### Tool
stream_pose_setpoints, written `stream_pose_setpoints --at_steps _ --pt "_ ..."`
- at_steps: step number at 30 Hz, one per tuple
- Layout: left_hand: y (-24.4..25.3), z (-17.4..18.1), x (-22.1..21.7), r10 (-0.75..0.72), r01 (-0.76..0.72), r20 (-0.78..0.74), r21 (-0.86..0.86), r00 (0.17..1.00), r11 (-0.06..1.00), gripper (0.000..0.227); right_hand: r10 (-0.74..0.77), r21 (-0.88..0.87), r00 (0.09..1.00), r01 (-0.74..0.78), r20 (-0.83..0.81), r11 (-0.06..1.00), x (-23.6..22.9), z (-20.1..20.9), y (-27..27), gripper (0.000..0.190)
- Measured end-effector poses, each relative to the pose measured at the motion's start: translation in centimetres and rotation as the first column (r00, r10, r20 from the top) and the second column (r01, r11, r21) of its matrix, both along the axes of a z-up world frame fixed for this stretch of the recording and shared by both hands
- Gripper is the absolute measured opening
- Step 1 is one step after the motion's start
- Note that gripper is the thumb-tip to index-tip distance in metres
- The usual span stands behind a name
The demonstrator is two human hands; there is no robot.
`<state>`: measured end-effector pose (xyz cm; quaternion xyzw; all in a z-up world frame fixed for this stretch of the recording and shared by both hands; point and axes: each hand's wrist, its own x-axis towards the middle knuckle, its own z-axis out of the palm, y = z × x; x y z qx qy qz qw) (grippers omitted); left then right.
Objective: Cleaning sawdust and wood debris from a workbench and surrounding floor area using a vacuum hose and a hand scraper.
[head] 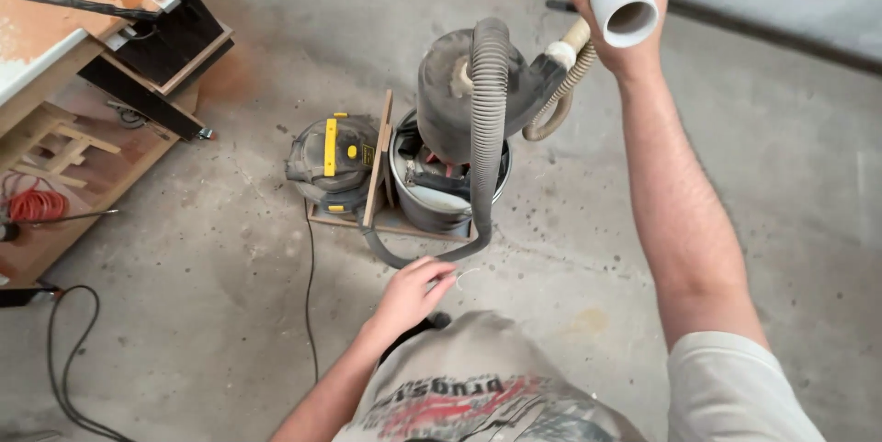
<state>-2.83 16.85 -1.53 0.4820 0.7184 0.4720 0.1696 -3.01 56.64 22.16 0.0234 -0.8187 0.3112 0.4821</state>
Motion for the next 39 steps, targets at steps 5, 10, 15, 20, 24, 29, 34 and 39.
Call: stream_pose_setpoints --at_steps 5,10,15,20,24,29,34,39 --pt "9.0 -0.2 -1.7 -0.230 0.241 0.085 -0.168 0.970 0.956 0.027 -0.026 0.164 0.998 0.018 0.050 0.986 2.1 0.1 2.1 0.035" --pt "16.5 -0.4 0.2 -0.195 0.238 0.174 -0.273 0.965 0.932 0.027 -0.076 0.167 0.991 0.058 0.106 0.984 4.4 -2.9 9.5 0.032" --pt "25.5 -8.2 2.5 0.032 0.142 0.329 -0.491 0.944 0.860 0.032 -0.048 0.160 0.988 0.024 0.149 0.987 5.7 -7.4 19.2 0.032" --pt "31.0 -29.5 2.9 0.751 -0.523 0.214 -0.599 0.624 0.606 0.022 0.099 -0.216 0.930 -0.022 0.354 0.976 7.1 -13.0 25.9 0.049" --pt "31.3 -31.9 -0.5 0.950 -0.677 0.086 -0.682 0.302 0.277 0.034 0.243 -0.253 0.881 -0.147 0.405 0.956 7.2 -14.1 29.3 0.052" --pt "30.7 -38.9 -4.6 0.990 -0.687 -0.142 -0.720 0.008 -0.098 0.046 0.428 -0.420 0.799 -0.246 0.422 0.873 4.3 -13.9 34.6 0.036" --pt "32.8 -36.9 -5.3 0.971 -0.606 -0.204 -0.759 -0.127 -0.238 0.055 0.627 -0.583 0.709 -0.373 0.323 0.722 -1.7 -15.4 41.3 0.042" --pt "35.2 -37.0 -6.5 0.942 -0.581 -0.164 -0.752 -0.292 -0.311 0.054 0.824 -0.791 0.555 -0.450 0.116 0.414 -9.8 -18.0 47.0 0.047"
